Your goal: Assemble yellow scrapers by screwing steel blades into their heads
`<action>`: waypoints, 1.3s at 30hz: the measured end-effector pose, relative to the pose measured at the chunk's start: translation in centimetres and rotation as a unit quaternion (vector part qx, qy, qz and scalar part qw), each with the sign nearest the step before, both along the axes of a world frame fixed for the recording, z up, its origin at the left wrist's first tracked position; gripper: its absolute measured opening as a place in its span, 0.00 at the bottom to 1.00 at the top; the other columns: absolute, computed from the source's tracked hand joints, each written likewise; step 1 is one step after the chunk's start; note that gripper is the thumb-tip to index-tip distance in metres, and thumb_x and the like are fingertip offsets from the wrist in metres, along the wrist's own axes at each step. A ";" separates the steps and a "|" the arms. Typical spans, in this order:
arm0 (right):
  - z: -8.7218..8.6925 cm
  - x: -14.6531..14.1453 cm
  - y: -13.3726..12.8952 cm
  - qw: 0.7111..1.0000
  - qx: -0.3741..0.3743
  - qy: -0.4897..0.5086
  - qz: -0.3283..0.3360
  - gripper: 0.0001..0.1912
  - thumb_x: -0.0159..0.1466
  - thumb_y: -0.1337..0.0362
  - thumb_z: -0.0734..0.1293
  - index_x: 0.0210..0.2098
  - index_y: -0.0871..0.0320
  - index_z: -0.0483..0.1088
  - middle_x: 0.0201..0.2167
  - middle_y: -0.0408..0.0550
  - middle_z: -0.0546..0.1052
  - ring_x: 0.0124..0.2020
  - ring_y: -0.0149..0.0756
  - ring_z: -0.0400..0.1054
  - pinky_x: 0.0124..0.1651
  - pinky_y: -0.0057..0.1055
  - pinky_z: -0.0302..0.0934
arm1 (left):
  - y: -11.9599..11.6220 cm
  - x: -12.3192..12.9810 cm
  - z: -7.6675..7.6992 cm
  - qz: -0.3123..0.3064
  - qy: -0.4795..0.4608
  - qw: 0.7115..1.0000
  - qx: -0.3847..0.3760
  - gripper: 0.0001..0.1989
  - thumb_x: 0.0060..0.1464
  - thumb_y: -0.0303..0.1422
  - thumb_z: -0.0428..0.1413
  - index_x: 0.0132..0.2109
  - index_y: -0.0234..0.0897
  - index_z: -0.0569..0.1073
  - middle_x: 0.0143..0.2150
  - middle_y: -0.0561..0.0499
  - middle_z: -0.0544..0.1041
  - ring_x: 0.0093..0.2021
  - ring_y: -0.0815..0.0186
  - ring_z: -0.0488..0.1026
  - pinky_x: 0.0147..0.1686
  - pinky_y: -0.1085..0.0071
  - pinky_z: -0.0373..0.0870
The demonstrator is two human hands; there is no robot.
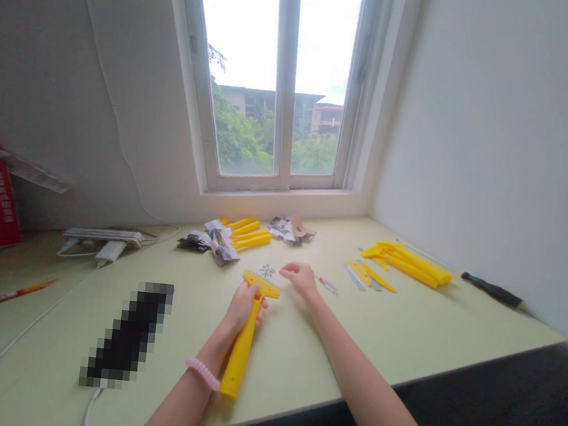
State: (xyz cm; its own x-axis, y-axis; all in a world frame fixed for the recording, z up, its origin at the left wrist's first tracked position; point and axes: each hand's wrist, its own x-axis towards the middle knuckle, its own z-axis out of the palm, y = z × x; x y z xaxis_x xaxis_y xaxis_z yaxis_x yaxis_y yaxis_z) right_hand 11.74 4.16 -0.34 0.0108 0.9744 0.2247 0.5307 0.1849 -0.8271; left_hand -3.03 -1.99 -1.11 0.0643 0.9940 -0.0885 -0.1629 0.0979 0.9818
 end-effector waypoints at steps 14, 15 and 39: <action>1.1 -2.2 -2.4 0.951 -0.059 0.197 0.230 0.08 0.45 0.63 0.69 0.25 0.60 0.73 0.23 0.43 0.73 0.28 0.32 0.65 0.33 0.28 0.57 | -0.4 0.8 -0.3 -0.089 0.012 0.996 0.008 0.21 0.46 0.36 0.45 0.48 0.32 0.58 0.18 0.54 0.68 0.09 0.71 0.61 0.07 0.78 0.54; 1.1 -2.2 -2.5 0.950 -0.082 0.207 0.220 0.08 0.45 0.63 0.69 0.25 0.60 0.72 0.21 0.42 0.72 0.25 0.30 0.64 0.30 0.27 0.56 | -0.5 0.8 -0.1 -0.090 0.013 0.996 0.007 0.22 0.46 0.36 0.45 0.49 0.32 0.58 0.17 0.54 0.68 0.09 0.71 0.61 0.07 0.78 0.54; 1.6 -0.3 -2.4 0.883 -0.280 0.289 0.243 0.19 0.43 0.68 0.71 0.35 0.59 0.68 0.26 0.42 0.74 0.27 0.28 0.66 0.28 0.23 0.55 | -1.1 0.9 -0.4 -0.162 0.030 0.986 0.018 0.20 0.51 0.36 0.44 0.51 0.33 0.56 0.20 0.53 0.69 0.10 0.71 0.62 0.08 0.78 0.56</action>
